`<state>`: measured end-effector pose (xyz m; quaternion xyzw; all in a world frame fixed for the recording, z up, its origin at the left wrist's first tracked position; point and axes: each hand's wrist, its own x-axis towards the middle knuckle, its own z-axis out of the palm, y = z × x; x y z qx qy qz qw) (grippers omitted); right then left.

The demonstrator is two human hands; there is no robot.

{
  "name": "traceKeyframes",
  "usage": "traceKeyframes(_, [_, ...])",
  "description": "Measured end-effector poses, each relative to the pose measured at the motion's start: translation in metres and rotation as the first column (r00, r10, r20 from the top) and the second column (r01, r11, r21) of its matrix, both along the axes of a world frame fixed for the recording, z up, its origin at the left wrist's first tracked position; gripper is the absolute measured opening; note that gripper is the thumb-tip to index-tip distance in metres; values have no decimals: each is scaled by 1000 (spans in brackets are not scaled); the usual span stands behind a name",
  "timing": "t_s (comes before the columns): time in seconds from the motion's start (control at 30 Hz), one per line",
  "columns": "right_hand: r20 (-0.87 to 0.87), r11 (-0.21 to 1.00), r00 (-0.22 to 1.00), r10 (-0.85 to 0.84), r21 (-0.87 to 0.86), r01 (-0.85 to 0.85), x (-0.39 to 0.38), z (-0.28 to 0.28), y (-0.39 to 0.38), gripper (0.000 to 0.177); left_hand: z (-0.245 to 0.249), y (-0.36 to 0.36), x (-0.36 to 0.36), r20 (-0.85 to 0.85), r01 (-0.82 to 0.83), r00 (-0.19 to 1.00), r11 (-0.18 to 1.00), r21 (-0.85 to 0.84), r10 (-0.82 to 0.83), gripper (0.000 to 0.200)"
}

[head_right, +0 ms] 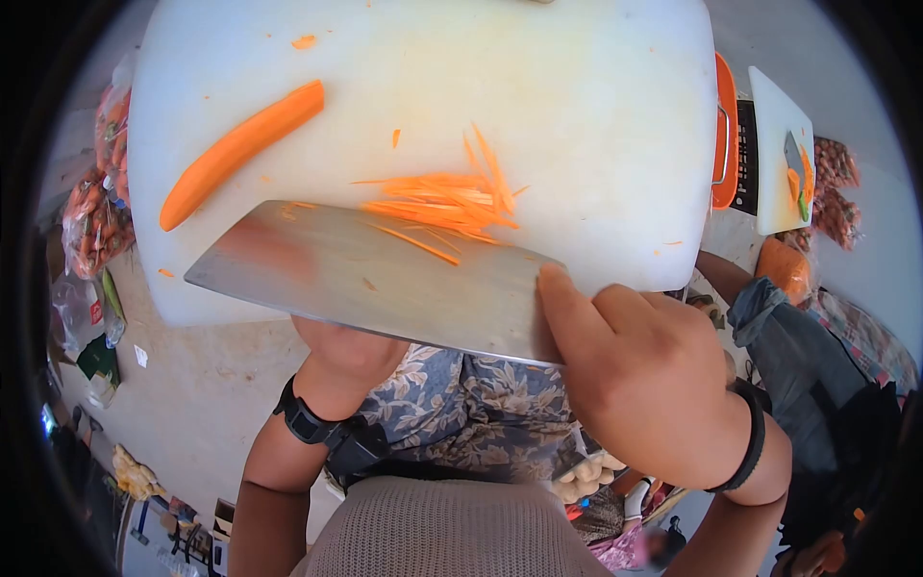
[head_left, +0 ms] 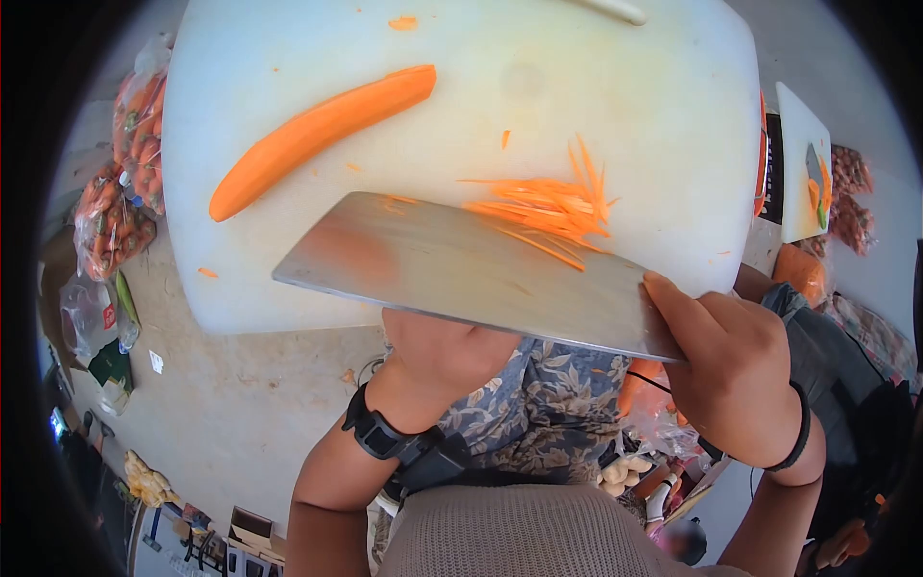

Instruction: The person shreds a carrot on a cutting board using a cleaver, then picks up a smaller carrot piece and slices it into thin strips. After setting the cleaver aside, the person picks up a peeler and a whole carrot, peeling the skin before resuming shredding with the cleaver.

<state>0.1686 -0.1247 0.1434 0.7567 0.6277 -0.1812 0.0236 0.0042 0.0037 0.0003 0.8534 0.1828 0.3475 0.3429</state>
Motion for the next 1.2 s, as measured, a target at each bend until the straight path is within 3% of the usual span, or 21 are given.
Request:
traceKeyframes(0.07, [54, 998, 997, 54, -22, -53, 2, 7, -7, 44, 1, -1, -1, -32, -1, 999, 999, 36, 2, 21])
traceKeyframes(0.4, [91, 999, 995, 32, 8, -33, 4, -12, -11, 44, 0, -3, -2, -50, -15, 999, 999, -33, 13, 21])
traceKeyframes(0.5, [4, 999, 999, -51, 3, 51, 2, -20, -5, 59, 4, -2, 0, -38, 20, 999, 993, -118, -25, 26])
traceKeyframes(0.57, [6, 999, 999, -40, 14, 39, 0, -28, 0, 54, 5, -1, 1, -59, 26, 998, 990, 137, -18, 27])
traceKeyframes(0.6, [8, 999, 999, -42, 17, 42, -1, -34, 4, 54, 5, 0, 1, -57, 28, 998, 990, 140, -21, 27])
traceKeyframes(0.67, [73, 988, 997, 37, 149, -48, -3, -44, 9, 29, 6, 3, 1, -55, 49, 998, 989, 137, -42, 28])
traceKeyframes(0.77, [67, 989, 997, 30, 141, -39, -3, -42, 10, 27, 4, -1, 1, -74, 46, 997, 987, 156, -34, 30])
traceKeyframes(0.8, [70, 989, 997, 30, 145, -39, -4, -37, 10, 27, 4, -1, 1, -72, 45, 997, 986, 160, -34, 30])
traceKeyframes(0.87, [36, 999, 999, -26, 36, 25, -7, -22, 6, 48, 3, 0, 0, -49, 57, 998, 987, 150, -51, 28])
traceKeyframes(1.1, [54, 998, 997, -53, -39, 55, -5, 0, -17, 53, 1, -1, -3, -41, 47, 998, 992, 115, -42, 24])
traceKeyframes(1.17, [65, 999, 997, -42, -31, 44, -3, -3, -19, 54, 0, -4, -4, -32, 28, 999, 994, -106, -31, 20])
traceKeyframes(1.2, [61, 998, 997, -44, -37, 46, -3, -6, -19, 54, -1, -4, -5, -36, 29, 999, 993, -112, -33, 20])
